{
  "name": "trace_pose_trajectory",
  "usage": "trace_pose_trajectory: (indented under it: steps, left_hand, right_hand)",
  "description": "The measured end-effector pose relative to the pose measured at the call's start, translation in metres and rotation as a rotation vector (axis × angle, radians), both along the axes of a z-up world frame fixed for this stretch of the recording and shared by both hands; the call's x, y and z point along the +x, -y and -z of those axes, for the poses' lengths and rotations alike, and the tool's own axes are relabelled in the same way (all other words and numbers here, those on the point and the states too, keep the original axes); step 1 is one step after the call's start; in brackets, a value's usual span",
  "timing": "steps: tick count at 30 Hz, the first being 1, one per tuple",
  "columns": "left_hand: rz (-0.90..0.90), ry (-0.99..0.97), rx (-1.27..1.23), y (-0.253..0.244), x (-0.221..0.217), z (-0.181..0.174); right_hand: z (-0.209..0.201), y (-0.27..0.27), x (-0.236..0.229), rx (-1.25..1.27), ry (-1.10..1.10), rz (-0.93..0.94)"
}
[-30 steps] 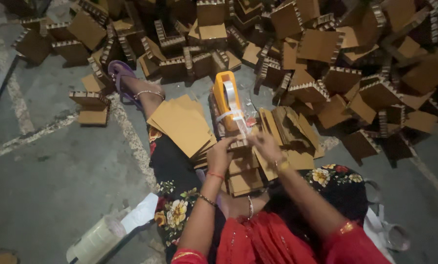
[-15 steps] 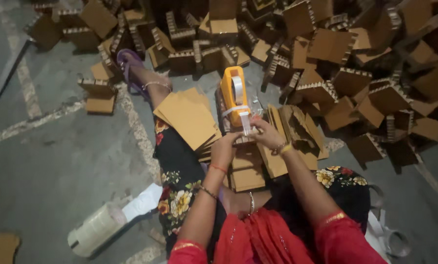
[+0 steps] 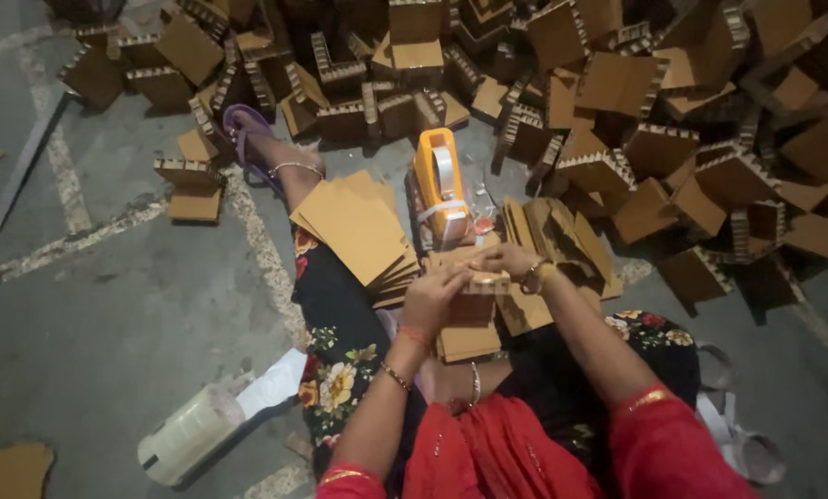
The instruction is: The person sits on the floor and assembles small cardboard boxes by folding the flaps and securing them with clear tape from a handheld dispenser. They repeatedly pick up flat cardboard pieces, fold them into box shapes, apply tape, and place the finished boxes aside.
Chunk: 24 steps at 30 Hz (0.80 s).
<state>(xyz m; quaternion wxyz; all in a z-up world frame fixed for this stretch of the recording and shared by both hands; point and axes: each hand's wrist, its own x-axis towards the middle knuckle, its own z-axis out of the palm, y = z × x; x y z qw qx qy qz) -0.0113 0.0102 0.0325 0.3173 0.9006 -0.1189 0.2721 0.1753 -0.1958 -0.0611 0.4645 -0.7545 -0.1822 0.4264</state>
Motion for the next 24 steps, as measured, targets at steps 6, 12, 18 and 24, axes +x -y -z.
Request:
trace_pose_trajectory:
  steps: [6,12,18,24]
  left_hand:
    - [0.046,0.128,0.054,0.003,-0.002,0.001]
    - [-0.511,-0.209,-0.344,0.003,0.011,0.024]
    - [-0.234,-0.905,-0.22,0.004,-0.013,0.029]
    - [-0.142,-0.527,-0.237,-0.023,-0.008,-0.017]
  right_hand:
    - [0.023,0.035,-0.034,0.401,-0.297,0.482]
    - [-0.055,0.002,-0.084,0.391,0.527,0.293]
    - [-0.11,-0.018,-0.09,0.153,0.854,0.359]
    - [-0.076,-0.011,-0.06,0.156,0.691,0.145]
